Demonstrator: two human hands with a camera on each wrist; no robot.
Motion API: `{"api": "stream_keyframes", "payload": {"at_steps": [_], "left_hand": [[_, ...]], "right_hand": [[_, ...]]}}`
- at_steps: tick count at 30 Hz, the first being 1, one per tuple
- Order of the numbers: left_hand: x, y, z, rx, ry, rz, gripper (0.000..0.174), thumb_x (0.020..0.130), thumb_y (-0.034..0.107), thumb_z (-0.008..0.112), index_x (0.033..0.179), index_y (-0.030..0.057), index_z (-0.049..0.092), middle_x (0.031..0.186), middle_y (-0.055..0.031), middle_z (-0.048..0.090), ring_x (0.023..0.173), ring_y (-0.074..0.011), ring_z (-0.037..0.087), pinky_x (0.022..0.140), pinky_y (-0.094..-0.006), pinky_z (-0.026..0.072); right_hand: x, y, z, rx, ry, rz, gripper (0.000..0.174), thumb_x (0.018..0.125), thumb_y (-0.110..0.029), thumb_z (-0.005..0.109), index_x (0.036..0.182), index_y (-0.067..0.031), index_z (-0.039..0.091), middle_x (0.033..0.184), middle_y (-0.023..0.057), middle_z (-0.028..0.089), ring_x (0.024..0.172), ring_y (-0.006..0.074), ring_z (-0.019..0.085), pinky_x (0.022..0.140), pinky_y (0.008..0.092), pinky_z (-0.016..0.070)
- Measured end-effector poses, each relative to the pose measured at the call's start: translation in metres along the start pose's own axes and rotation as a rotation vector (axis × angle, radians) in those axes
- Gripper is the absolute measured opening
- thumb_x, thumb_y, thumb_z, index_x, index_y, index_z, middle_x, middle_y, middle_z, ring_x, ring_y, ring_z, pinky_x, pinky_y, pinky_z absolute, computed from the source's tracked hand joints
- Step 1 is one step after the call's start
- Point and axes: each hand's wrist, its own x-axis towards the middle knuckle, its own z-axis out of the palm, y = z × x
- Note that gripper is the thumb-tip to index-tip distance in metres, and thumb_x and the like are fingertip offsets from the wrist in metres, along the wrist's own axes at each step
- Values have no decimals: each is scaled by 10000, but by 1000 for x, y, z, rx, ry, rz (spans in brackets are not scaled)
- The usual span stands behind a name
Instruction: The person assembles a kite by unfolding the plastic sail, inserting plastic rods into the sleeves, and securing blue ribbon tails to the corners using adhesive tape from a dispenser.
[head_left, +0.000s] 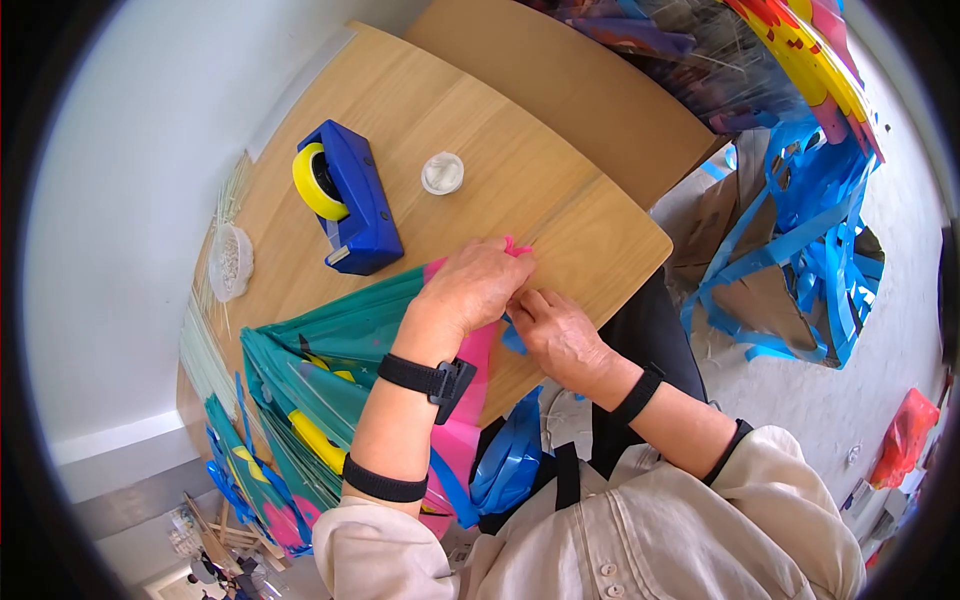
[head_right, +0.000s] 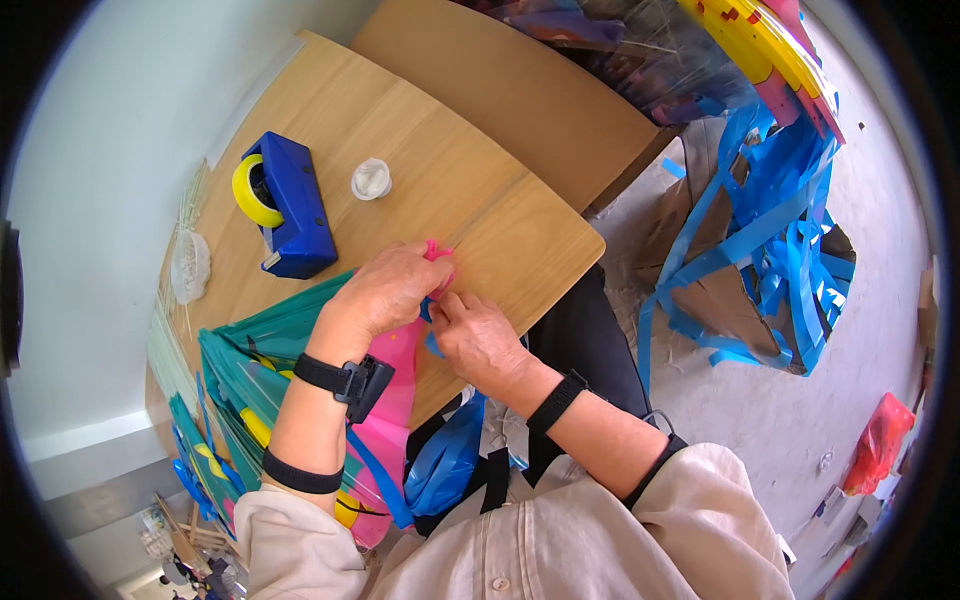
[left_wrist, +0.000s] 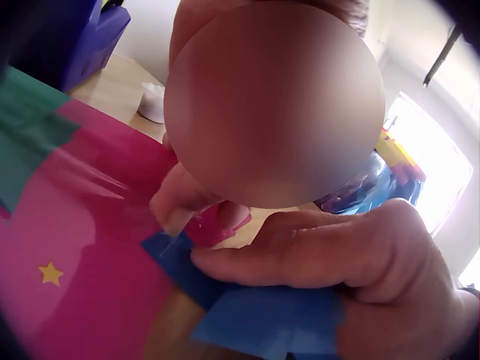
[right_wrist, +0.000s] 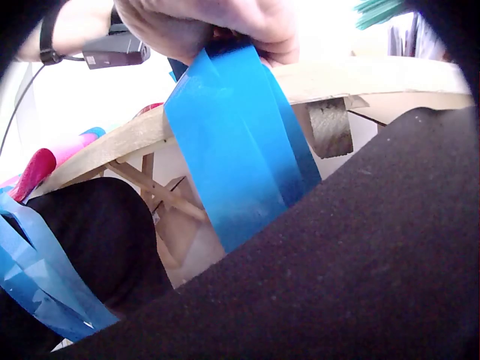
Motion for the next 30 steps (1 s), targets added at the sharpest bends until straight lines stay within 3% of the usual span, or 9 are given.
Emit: {"api": "stream_keyframes", "payload": {"at_steps": [7,9,13,16,19,21,25,27,30], "left_hand": [[0,4,3,53,39,-6,326,635,-14,676,940,44,575,900,-179,608,897,-383,585,722,-457,477],[0,8,0,159,-12,-135,382,635,23,725,979,23,558,898,-189,616,921,-384,587,730,-465,475],[-9,-11,3,130,48,-190,431,635,70,775,988,1,538,877,-204,621,900,-390,596,714,-473,478],[-23,-17,2,8,226,-209,443,640,99,803,978,10,530,784,-188,604,857,-376,600,699,-438,485],[-37,-14,-3,-268,252,-378,346,692,48,762,924,9,508,870,-193,614,843,-365,606,722,-439,490],[-49,-12,-3,-446,435,-500,353,699,12,739,967,21,511,906,-166,609,879,-355,599,765,-423,493],[-69,-6,1,-370,584,-361,423,706,-43,667,1099,36,530,987,-140,620,962,-343,591,857,-415,482],[-76,2,-1,-303,556,-196,581,685,-85,604,1241,53,505,1075,-125,629,1016,-340,582,931,-403,457],[-92,16,-8,-373,428,-203,716,646,-93,581,1334,63,462,1123,-133,638,1084,-352,581,1039,-393,388]], "right_hand": [[1,1,0,-33,43,-23,266,755,-77,590,987,43,642,912,118,568,904,269,568,797,352,485],[1,0,0,-51,69,-34,255,751,-75,588,973,39,642,912,116,569,902,265,568,798,348,485],[1,0,1,-53,51,-38,260,754,-70,584,986,37,636,909,113,569,892,265,571,795,350,485],[1,0,-1,-45,23,-23,272,758,-65,579,1006,37,625,901,109,566,881,265,574,787,357,485],[-1,3,-4,-16,47,-28,251,740,-58,592,978,19,614,890,112,558,869,277,573,775,364,486],[-2,6,-9,103,45,-75,215,710,-54,605,918,2,593,881,118,549,844,296,571,752,374,486],[-6,1,-25,122,46,-154,193,687,-61,608,867,-6,563,857,123,534,820,307,569,717,388,486],[-8,-9,-36,164,82,-286,210,686,-72,603,877,2,563,835,125,522,803,302,567,689,391,487],[-13,-26,-49,182,108,-396,235,686,-90,601,902,-1,580,863,132,541,827,301,577,707,377,498]]}}
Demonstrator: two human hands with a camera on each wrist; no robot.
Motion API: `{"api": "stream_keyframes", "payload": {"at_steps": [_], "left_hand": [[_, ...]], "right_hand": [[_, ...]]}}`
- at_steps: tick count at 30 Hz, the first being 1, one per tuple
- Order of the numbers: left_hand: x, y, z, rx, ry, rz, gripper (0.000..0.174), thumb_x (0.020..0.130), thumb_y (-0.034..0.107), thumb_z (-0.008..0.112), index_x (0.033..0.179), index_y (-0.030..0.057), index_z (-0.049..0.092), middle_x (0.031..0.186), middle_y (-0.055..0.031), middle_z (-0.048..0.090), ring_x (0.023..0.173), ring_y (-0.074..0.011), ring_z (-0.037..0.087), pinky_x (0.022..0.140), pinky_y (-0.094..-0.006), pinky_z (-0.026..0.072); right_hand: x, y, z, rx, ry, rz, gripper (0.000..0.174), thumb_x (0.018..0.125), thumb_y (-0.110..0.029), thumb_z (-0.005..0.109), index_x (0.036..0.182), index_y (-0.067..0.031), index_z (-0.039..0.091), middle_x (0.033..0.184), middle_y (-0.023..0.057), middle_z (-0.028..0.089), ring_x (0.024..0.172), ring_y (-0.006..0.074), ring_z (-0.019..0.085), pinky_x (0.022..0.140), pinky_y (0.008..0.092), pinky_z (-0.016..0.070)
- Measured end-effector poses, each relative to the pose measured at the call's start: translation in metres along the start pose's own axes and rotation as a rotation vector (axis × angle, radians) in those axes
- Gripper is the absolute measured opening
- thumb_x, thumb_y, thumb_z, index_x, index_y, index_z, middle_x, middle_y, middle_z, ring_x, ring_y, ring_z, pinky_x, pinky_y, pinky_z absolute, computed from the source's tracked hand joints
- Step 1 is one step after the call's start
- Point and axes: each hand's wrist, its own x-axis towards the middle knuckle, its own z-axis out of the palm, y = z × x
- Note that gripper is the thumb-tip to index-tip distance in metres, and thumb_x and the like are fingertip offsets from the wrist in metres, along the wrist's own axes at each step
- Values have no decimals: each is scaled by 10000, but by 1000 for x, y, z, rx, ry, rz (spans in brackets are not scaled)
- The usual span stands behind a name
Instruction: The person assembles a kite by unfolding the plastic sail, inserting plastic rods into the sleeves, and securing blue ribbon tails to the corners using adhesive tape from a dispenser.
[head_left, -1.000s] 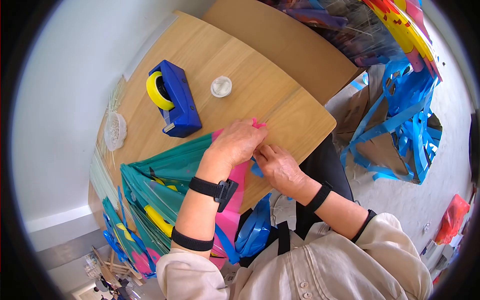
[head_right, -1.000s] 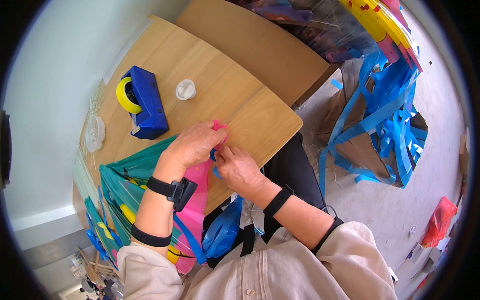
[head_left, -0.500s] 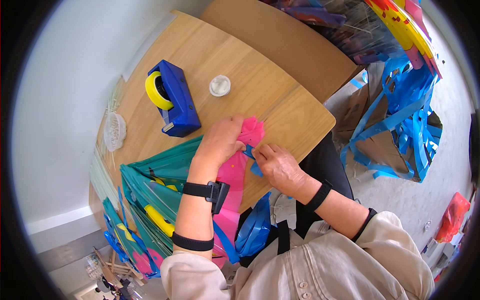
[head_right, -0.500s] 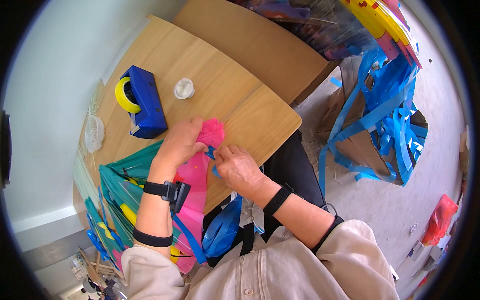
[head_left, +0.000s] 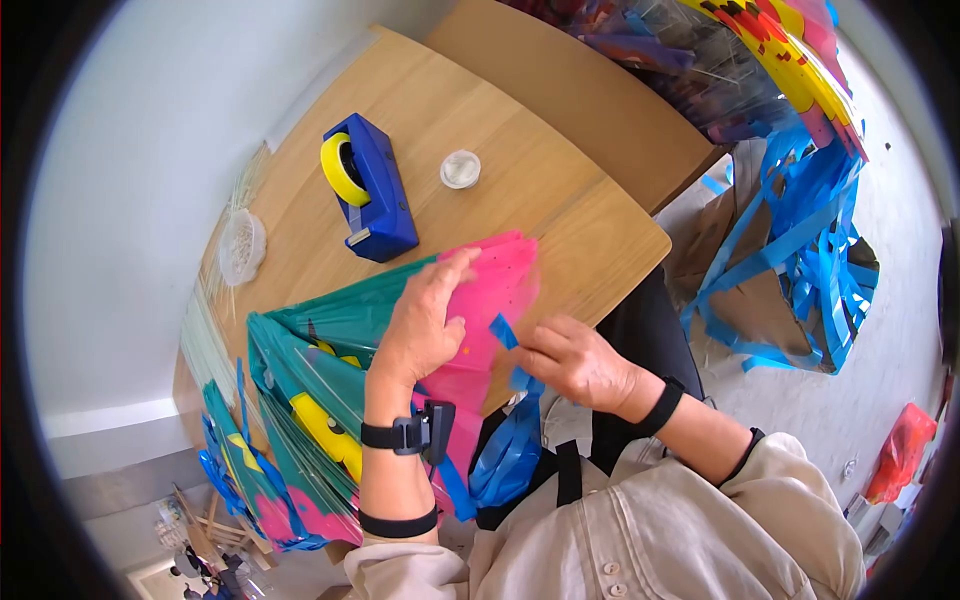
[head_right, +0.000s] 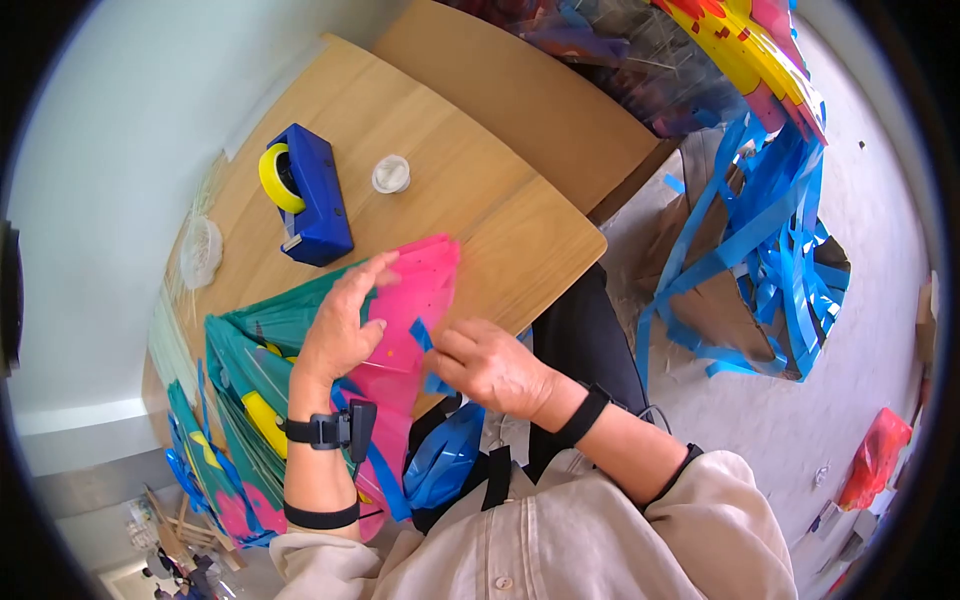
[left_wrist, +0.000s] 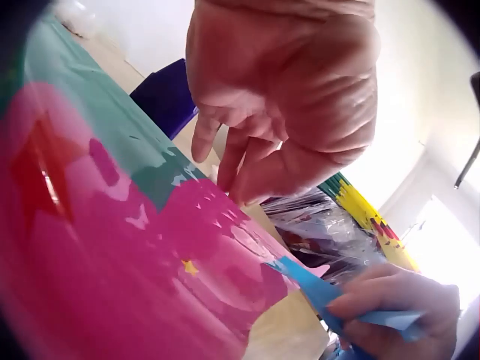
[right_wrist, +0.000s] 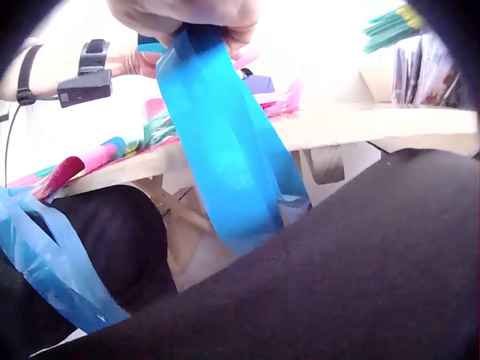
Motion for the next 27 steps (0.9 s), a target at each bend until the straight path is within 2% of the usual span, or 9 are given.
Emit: {"api": "stream_keyframes", "payload": {"at_steps": [2,4,6,8,11,13,15,19,27], "left_hand": [[-17,9,-8,-52,-57,-73,663,653,-69,595,1298,49,496,1055,-147,654,1025,-337,607,961,-388,446],[-42,14,-16,-43,-287,-281,590,663,-61,589,1244,33,538,1001,-159,661,946,-313,636,856,-384,492],[-81,13,-20,-93,-302,-250,492,680,-55,579,1166,21,574,949,-143,669,860,-299,653,761,-367,509],[-122,11,-29,-172,-569,-400,418,673,-41,595,1088,15,592,866,-121,682,810,-276,666,739,-351,512],[-182,-19,-24,-233,-905,-603,285,696,-28,598,978,8,612,779,-100,682,747,-237,670,691,-333,506],[-180,-1,-32,-211,-875,-739,176,736,-9,619,911,3,624,720,-72,663,715,-163,652,663,-302,498],[-153,11,-22,-194,-420,-629,128,735,28,676,858,10,643,791,-107,661,710,-215,635,655,-326,500],[-62,35,34,-452,374,-334,234,822,-3,657,1051,-21,614,891,-60,645,749,-108,589,676,-242,480],[-17,31,59,-795,256,-554,424,780,-75,661,1179,-49,521,763,-51,637,668,-81,576,649,-211,455]], "right_hand": [[-5,-12,1,55,18,-21,250,699,-53,619,942,5,611,907,132,578,849,307,602,727,372,514],[-10,-24,2,381,57,220,229,719,-4,631,947,11,646,913,136,614,861,324,619,728,367,523],[-7,-24,-2,589,151,340,194,775,22,655,968,27,677,845,111,664,765,247,649,679,318,526],[-10,-15,-6,1098,134,1072,168,832,-39,686,984,30,692,788,73,692,686,131,636,634,245,508],[-13,2,2,1236,186,1163,145,856,-92,703,928,34,693,763,54,691,644,65,604,585,203,487],[-13,9,8,1234,129,1170,125,849,-95,709,865,27,685,763,70,690,639,77,609,584,209,488],[-10,10,11,1258,82,1167,118,848,-88,708,864,25,681,769,72,689,658,88,617,609,214,493],[0,6,13,1250,19,1123,103,843,-64,692,873,34,685,751,71,688,659,89,619,600,239,498],[3,9,7,1179,42,1140,105,872,-74,662,897,25,686,754,57,685,663,81,619,590,226,493]]}}
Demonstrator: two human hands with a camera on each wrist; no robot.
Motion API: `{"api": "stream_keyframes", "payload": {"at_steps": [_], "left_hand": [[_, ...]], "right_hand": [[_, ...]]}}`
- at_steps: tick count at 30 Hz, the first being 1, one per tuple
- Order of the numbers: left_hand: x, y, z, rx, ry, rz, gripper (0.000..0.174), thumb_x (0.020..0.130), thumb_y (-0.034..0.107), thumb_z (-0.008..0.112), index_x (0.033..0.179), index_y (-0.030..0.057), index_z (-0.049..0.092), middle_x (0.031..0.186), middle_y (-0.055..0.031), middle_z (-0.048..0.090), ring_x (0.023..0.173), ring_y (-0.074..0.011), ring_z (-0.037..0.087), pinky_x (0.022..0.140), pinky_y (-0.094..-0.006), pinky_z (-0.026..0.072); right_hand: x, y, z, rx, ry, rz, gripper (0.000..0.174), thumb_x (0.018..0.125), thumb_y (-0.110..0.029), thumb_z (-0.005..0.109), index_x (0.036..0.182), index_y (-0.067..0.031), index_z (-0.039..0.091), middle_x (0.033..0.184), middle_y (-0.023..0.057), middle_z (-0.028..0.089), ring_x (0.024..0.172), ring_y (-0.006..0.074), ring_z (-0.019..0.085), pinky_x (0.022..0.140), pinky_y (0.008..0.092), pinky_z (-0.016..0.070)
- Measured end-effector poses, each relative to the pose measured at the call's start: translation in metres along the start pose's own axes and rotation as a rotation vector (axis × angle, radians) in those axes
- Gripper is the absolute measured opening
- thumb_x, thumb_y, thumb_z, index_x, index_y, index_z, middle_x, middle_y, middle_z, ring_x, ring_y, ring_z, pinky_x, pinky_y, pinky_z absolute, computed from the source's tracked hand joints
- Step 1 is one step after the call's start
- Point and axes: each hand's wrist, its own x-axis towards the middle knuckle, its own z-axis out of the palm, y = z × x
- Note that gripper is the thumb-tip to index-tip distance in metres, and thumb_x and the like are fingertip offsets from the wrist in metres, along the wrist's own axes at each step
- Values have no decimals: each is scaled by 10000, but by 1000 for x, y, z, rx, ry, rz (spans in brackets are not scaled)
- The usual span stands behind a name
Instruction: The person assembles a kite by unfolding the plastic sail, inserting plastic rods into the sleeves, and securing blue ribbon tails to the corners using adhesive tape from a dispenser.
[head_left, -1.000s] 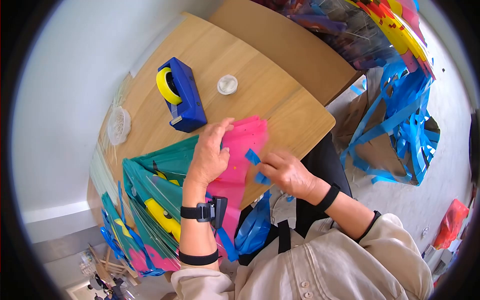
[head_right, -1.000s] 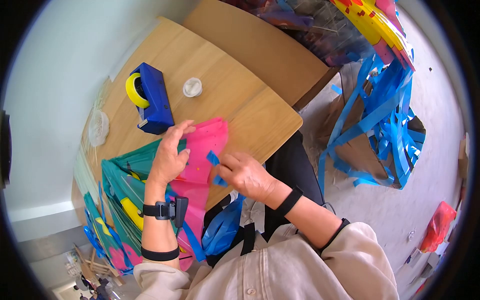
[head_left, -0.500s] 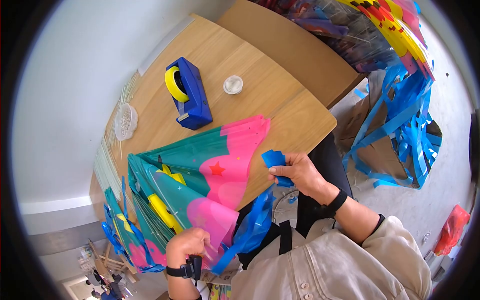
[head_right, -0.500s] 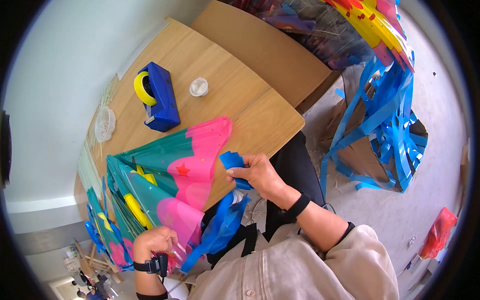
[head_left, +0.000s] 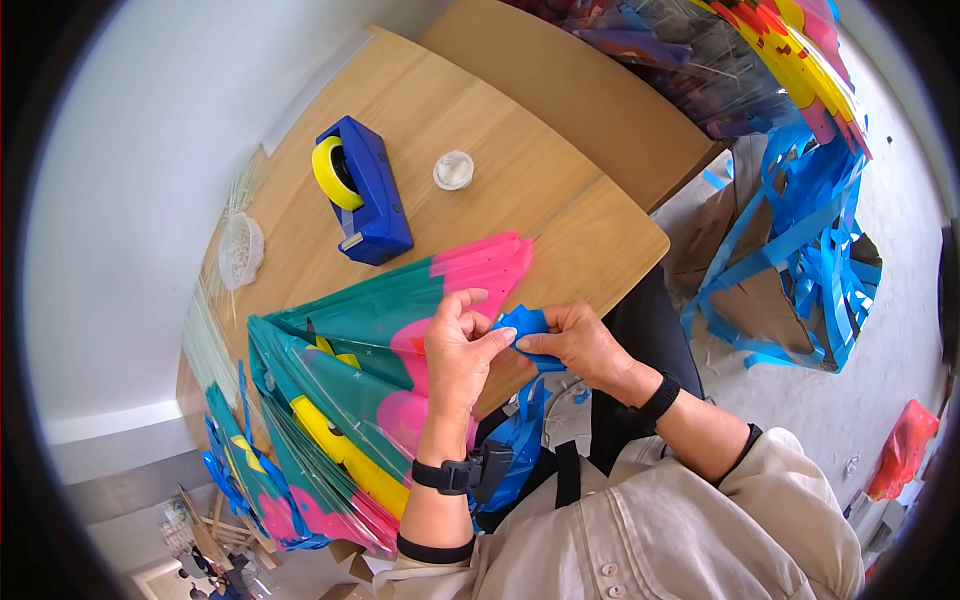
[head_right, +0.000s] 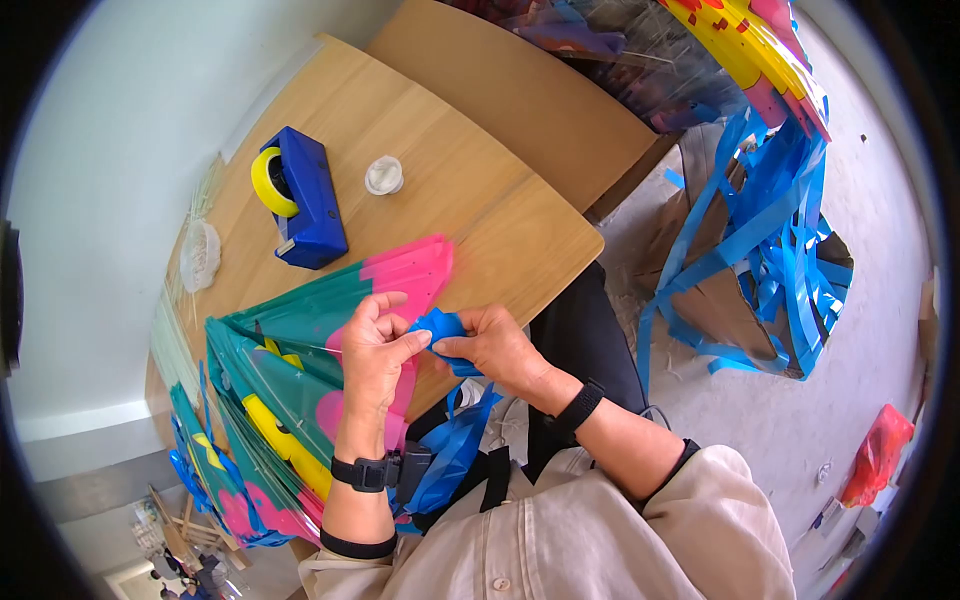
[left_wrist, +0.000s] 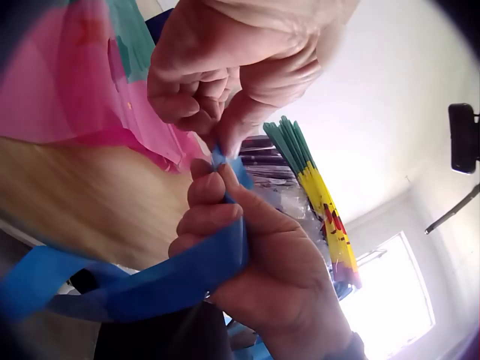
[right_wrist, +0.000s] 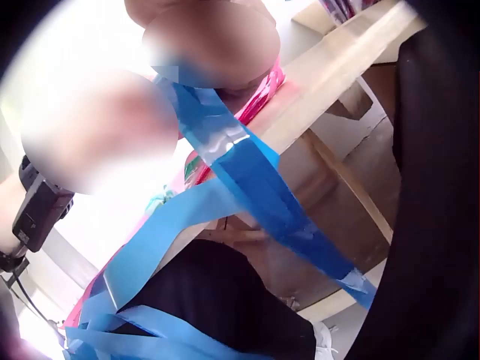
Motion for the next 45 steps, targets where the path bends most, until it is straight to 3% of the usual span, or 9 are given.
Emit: {"api": "stream_keyframes", "payload": {"at_steps": [11,13,14,16,19,25,35,37,45], "left_hand": [[10,-20,-1,-183,149,11,461,756,-119,659,1185,-50,504,736,-33,607,669,-73,552,604,-207,424],[19,-26,1,30,186,102,441,753,-119,653,1164,-34,517,739,-39,607,657,-77,550,602,-211,427],[23,-28,3,28,187,100,441,753,-119,653,1164,-34,517,739,-39,607,657,-77,550,602,-211,427],[30,-28,8,148,224,143,438,741,-111,668,1144,-8,533,733,-47,608,633,-87,552,598,-216,430],[38,-26,15,324,278,175,456,712,-82,703,1130,14,547,716,-54,594,627,-139,560,601,-270,445],[45,-40,22,543,331,264,481,655,-3,764,1085,47,555,698,-58,533,724,-259,545,657,-392,444],[45,-49,24,572,408,313,496,636,0,785,1065,43,541,757,-72,516,742,-258,523,677,-388,441],[47,-51,23,605,467,423,492,597,-1,823,1006,52,556,701,-41,507,629,-186,508,570,-324,447],[47,-51,22,602,450,413,492,599,8,829,1005,45,553,720,-47,513,641,-186,506,579,-321,449]], "right_hand": [[4,8,-5,43,154,18,100,906,-72,627,936,12,673,765,23,668,643,65,593,561,226,479],[8,15,-5,-122,158,-275,108,850,-15,640,951,15,660,779,60,682,649,155,632,569,290,493],[11,17,-6,-123,157,-273,108,850,-15,640,951,15,660,779,60,682,649,155,632,569,290,493],[16,18,-9,-648,179,-704,246,761,56,601,997,10,650,804,124,671,676,288,641,587,360,500],[19,18,-10,-929,167,-682,343,694,56,579,1026,-2,646,846,170,630,761,351,624,632,402,506],[22,14,-11,-1214,181,-706,344,724,-40,597,1064,-1,624,849,122,584,821,298,596,717,398,502],[29,18,-16,-1334,195,-744,344,728,-60,592,1068,-15,622,834,109,574,807,282,590,714,383,489],[29,18,-15,-1360,194,-739,338,725,-69,596,1058,-17,614,835,107,574,812,278,589,716,383,485],[29,19,-14,-1401,199,-743,350,740,-91,590,1079,-3,579,830,114,582,803,285,597,715,389,480]]}}
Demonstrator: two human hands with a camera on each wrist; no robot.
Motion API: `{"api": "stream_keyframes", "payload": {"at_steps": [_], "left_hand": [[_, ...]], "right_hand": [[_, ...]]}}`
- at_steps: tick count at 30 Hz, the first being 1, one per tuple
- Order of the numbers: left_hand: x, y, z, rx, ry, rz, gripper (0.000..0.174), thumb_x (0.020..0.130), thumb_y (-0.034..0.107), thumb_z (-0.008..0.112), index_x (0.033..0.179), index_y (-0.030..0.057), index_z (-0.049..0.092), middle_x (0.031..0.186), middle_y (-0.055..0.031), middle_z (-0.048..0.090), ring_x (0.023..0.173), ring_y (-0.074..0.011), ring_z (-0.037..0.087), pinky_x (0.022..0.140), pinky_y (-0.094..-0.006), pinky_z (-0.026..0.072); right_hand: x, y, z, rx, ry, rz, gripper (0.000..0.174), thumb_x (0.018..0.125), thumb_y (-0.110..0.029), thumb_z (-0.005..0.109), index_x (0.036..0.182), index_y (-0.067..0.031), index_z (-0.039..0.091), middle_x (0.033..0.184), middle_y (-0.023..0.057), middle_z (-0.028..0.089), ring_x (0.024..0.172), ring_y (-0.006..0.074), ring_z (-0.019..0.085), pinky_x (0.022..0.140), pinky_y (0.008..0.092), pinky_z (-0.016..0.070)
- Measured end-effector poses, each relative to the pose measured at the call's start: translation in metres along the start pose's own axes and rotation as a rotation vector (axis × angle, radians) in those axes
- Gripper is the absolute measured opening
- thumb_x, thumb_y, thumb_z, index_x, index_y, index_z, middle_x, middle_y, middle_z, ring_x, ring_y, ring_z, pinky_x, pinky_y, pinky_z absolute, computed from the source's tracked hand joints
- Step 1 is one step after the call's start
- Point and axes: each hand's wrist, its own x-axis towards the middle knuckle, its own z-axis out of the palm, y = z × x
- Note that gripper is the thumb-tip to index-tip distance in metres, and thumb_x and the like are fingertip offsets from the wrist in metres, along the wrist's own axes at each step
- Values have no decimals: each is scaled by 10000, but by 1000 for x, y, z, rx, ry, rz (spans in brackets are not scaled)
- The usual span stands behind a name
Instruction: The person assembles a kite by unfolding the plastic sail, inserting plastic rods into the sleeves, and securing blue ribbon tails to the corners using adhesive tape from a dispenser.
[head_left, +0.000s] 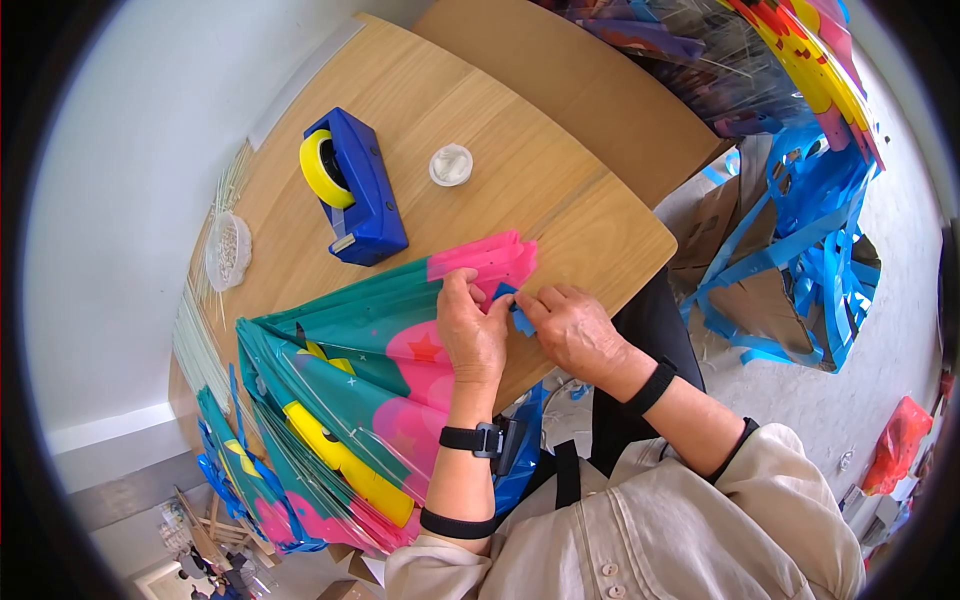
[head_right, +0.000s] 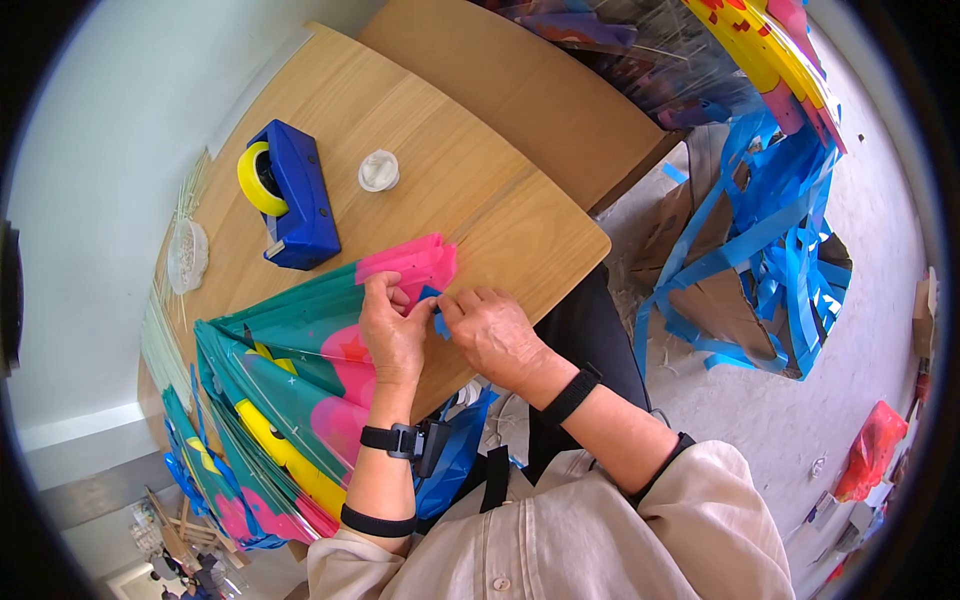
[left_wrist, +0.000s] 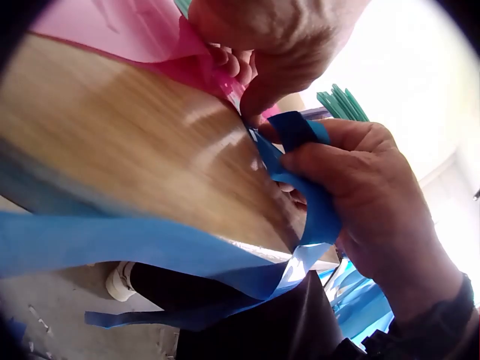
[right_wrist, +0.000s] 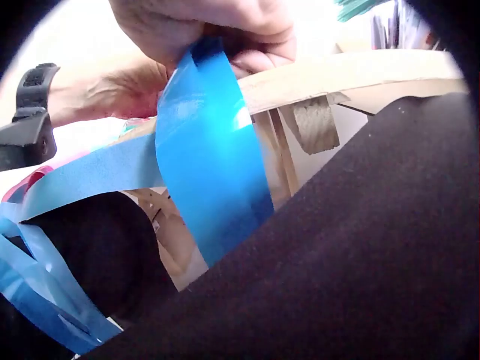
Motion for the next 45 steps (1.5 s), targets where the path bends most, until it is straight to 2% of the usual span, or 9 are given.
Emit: {"api": "stream_keyframes", "payload": {"at_steps": [14,17,20,22,28,30,33,36,45], "left_hand": [[1,-1,-4,0,-28,13,460,626,-10,809,1001,38,546,755,-51,525,663,-173,504,605,-301,456],[4,-2,-15,-215,-49,-80,418,679,-59,751,1024,43,538,785,-33,539,685,-131,505,616,-264,457],[22,-5,-45,-306,192,-100,353,782,-104,610,1092,34,512,849,-20,553,734,-94,519,662,-227,459],[42,-5,-70,-358,341,-81,336,799,-103,595,1105,4,507,920,-61,595,825,-112,550,765,-240,459],[107,-24,-112,-233,403,-159,431,814,-55,586,1233,-32,484,1015,-131,640,892,-146,580,792,-270,456],[121,-21,-117,-293,238,-350,502,800,-39,602,1281,-44,457,1004,-171,633,835,-182,575,749,-280,476],[135,-22,-118,-248,142,-453,527,769,-26,627,1271,-55,471,1004,-186,631,787,-176,582,670,-282,465],[141,-21,-119,-231,150,-551,543,736,-25,647,1254,-66,489,1013,-200,632,728,-165,590,579,-288,438],[141,-35,-118,-552,170,-552,526,716,-67,649,1215,-96,486,781,-115,572,583,-148,524,553,-286,434]], "right_hand": [[6,-4,-2,-5,-58,50,361,763,-85,582,1109,20,579,836,127,616,805,282,619,711,383,495],[8,-6,-1,-96,-114,49,356,770,-87,573,1107,27,586,847,125,622,812,280,622,718,379,497],[7,-6,0,-109,-120,49,336,779,-84,563,1093,31,593,856,122,624,810,278,624,715,376,499],[6,-4,3,-98,-71,10,344,776,-75,565,1100,35,599,859,117,624,800,276,622,713,374,499],[7,-7,1,-74,-98,52,408,708,-29,605,1111,32,581,857,140,601,829,298,608,764,380,498],[7,-7,1,-98,-95,34,399,733,-52,594,1123,34,589,858,122,612,817,281,615,744,373,499],[7,-7,0,-116,-98,28,396,758,-75,584,1138,36,595,858,105,622,807,265,622,725,369,500],[7,-7,-2,-115,-105,35,401,758,-78,584,1143,34,592,857,106,621,812,266,622,729,372,500],[7,-6,-2,-102,-109,44,404,758,-78,581,1146,37,586,869,114,619,832,271,622,748,376,498]]}}
